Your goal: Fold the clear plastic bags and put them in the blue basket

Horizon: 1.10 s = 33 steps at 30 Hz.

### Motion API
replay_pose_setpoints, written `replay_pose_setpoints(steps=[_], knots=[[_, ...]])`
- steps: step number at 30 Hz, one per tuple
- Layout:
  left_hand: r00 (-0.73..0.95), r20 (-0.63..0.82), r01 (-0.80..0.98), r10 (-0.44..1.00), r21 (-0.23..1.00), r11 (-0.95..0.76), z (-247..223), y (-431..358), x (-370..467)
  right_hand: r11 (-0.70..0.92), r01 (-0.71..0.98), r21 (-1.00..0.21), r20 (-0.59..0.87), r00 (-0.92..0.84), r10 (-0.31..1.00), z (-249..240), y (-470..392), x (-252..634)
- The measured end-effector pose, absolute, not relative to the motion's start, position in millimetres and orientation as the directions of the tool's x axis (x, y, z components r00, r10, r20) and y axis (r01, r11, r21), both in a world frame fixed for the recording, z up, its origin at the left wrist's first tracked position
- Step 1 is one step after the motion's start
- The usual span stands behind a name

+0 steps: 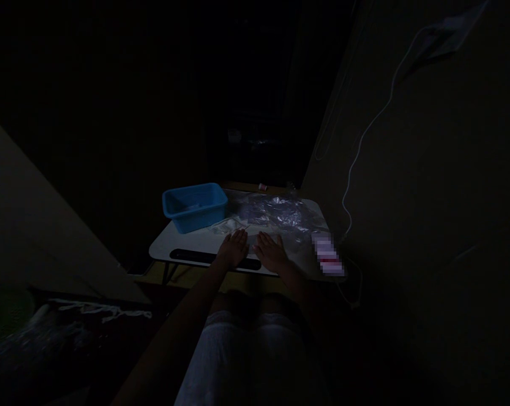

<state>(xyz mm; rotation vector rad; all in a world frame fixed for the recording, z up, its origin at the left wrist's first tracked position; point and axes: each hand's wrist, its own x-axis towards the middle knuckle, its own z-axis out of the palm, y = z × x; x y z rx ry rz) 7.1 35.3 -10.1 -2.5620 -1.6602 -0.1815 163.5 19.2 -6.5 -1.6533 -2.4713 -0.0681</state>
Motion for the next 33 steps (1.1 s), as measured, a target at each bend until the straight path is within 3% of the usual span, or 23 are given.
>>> replay_pose_setpoints(steps=[7, 18, 25, 33], knots=[[0.410, 0.167, 0.908, 0.897, 0.018, -0.418, -12, 38, 6, 0.306, 0.951, -0.032, 0.163, -0.297, 0.941, -7, 22, 184], [0.401, 0.170, 0.911, 0.900, 0.032, -0.412, -11, 36, 4, 0.069, 0.991, -0.118, 0.193, -0.045, 0.980, -9, 22, 186], [0.416, 0.291, 0.864, 0.861, 0.169, -0.475, -9, 38, -2, 0.096, 0.980, -0.175, 0.365, -0.025, 0.930, -7, 19, 191], [0.391, 0.376, 0.840, 0.840, 0.228, -0.493, -7, 35, -3, 0.082, 0.978, -0.194, 0.336, -0.012, 0.942, -8, 20, 196]])
